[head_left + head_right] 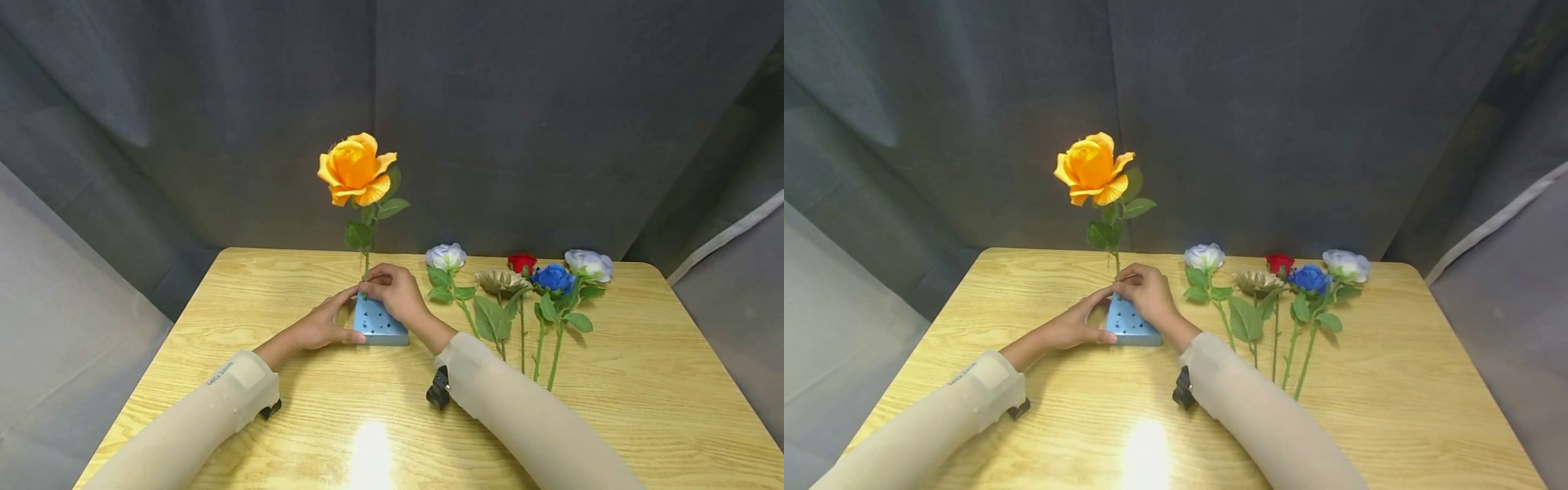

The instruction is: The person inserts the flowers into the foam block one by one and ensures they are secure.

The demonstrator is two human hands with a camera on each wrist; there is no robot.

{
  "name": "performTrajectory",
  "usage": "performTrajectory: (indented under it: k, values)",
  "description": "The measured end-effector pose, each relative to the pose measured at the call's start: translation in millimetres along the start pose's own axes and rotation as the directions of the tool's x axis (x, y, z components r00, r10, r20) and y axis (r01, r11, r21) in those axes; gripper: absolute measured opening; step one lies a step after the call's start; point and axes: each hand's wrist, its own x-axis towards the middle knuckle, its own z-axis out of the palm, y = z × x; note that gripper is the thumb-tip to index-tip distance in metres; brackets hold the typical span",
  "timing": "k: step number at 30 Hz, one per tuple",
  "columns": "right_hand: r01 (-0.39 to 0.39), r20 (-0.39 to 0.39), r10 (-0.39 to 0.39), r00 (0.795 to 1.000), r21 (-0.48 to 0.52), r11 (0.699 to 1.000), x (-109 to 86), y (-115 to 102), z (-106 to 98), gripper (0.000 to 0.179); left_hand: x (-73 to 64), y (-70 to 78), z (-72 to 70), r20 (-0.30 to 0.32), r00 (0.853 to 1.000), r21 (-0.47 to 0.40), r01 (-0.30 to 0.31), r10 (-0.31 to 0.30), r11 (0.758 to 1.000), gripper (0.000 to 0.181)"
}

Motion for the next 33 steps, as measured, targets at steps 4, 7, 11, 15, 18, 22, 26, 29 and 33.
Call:
performTrajectory:
  k: [4, 7, 11, 15, 18, 22, 26, 29, 33]
  values:
    - [0.0, -0.006, 0.0, 1.0, -0.023, 1.0, -0.5, -0.8, -0.8, 0.022, -0.9, -0.1, -0.2, 0.0, 1.0, -0.006, -0.01, 0.01, 1.0, 0.108]
    - [-0.001, -0.019, 0.0, 1.0, -0.057, 0.998, -1.0, -1.4, -3.2, 0.02, -1.1, 1.0, -0.4, 0.002, 1.0, -0.007, -0.018, 0.018, 1.0, 0.107]
    - [0.009, -0.023, -0.011, 1.0, -0.088, 0.996, -2.1, -0.7, -7.2, 0.019, -2.1, 2.7, -1.2, 0.001, 1.0, 0.008, -0.015, 0.015, 1.0, 0.109]
    - [0.017, -0.015, -0.018, 1.0, -0.074, 0.997, -3.6, 1.2, -11.8, 0.019, -2.4, 3.7, -1.4, 0.004, 1.0, 0.012, 0.001, -0.001, 1.0, 0.111]
    - [0.017, -0.009, -0.017, 1.0, -0.064, 0.998, -5.8, 1.7, -15.4, 0.021, -2.0, 4.0, -0.9, 0.004, 1.0, 0.01, 0.005, -0.006, 1.0, 0.11]
    - [0.013, -0.003, -0.013, 1.0, -0.052, 0.999, -8.5, 2.5, -20.0, 0.021, -2.2, 3.7, -0.7, 0.002, 1.0, 0.003, 0.004, -0.004, 1.0, 0.11]
    - [-0.005, -0.002, 0.005, 1.0, -0.014, 1.0, -11.2, 4.8, -25.7, 0.021, -1.7, 2.7, -1.2, 0.002, 1.0, 0.001, -0.004, 0.004, 1.0, 0.111]
    - [-0.016, -0.004, 0.016, 1.0, -0.007, 1.0, -14.8, 5.9, -30.5, 0.021, -1.2, 1.5, -1.3, 0.003, 1.0, 0.001, 0.0, 0.0, 1.0, 0.112]
    - [-0.033, -0.012, 0.033, 0.999, -0.014, 0.999, -20.2, 6.5, -37.1, 0.02, -0.8, 0.3, -1.3, 0.005, 1.0, 0.002, 0.006, -0.006, 1.0, 0.113]
